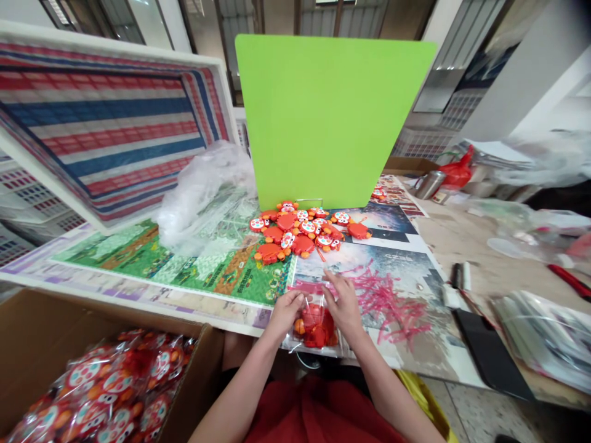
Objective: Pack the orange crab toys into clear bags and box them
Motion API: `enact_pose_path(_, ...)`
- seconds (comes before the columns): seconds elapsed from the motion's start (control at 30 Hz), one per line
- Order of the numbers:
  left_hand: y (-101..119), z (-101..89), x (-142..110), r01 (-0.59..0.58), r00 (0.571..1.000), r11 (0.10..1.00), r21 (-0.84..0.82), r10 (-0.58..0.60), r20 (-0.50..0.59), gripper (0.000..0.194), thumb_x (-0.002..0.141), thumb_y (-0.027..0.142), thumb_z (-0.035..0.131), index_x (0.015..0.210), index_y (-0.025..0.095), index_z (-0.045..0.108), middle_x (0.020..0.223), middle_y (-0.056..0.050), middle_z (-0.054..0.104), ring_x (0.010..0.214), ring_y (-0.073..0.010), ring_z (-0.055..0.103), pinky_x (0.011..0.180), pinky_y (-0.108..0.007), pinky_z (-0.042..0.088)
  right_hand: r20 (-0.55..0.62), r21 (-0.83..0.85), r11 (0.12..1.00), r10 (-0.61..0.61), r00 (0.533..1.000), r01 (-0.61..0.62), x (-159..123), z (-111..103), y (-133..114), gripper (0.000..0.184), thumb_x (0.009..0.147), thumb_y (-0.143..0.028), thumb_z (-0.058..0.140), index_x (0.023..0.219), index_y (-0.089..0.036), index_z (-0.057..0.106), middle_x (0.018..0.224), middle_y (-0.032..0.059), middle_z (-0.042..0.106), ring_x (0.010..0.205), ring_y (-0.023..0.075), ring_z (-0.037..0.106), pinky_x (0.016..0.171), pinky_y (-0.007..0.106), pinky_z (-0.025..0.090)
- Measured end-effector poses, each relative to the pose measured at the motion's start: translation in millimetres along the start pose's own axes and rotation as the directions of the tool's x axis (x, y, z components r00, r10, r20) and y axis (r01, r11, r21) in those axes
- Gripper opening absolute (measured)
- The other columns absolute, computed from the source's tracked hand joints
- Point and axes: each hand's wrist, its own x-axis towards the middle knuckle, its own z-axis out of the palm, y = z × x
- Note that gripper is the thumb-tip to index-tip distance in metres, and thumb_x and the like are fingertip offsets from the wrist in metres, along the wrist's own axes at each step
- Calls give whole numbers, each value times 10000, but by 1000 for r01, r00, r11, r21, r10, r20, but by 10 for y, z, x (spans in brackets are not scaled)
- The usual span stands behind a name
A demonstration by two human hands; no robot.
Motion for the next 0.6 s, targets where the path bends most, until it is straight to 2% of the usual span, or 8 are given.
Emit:
enact_pose_path(0.07,3,18,22,-60,997,998,31,59,42,463,760,523,657,1041,154,652,948,-81,716,851,-210,659,720,-306,501,95,-36,992,-115,989,119,36,16,-102,378,922,-263,497,1290,-260,580,973,74,701,956,242,574,891,425,455)
enact_pose_path(0.13,15,34,45,-166,985,978,127,158,71,383,814,439,607,1058,151,666,935,-72,713,863,-212,649,773,-328,498,189,-66,977,-186,964,202,63,54,-198,401,925,-234,493,1319,-268,563,915,70,697,930,240,569,851,397,470)
enact_pose_path(0.27,73,43,65,-336,941,845,417,317,117,252,862,253,495,970,139,692,891,-63,714,856,-211,634,859,-350,475,269,-171,936,-255,929,307,84,126,-297,468,948,-194,428,1409,-262,471,866,74,677,915,249,558,826,378,483)
enact_pose_path(0.47,171,52,21,-409,911,731,547,363,196,294,898,188,407,1010,152,676,958,-74,721,885,-211,644,841,-328,477,296,-257,913,-239,925,318,95,111,-265,516,942,-156,404,1446,-264,415,839,75,665,811,239,565,742,342,498)
enact_pose_path(0.6,198,83,-15,-390,918,685,615,342,201,284,896,200,419,983,163,686,931,-73,729,851,-216,655,788,-319,485,278,-200,955,-159,947,219,128,93,-263,528,905,-158,434,1421,-269,446,826,69,659,812,235,588,732,334,499)
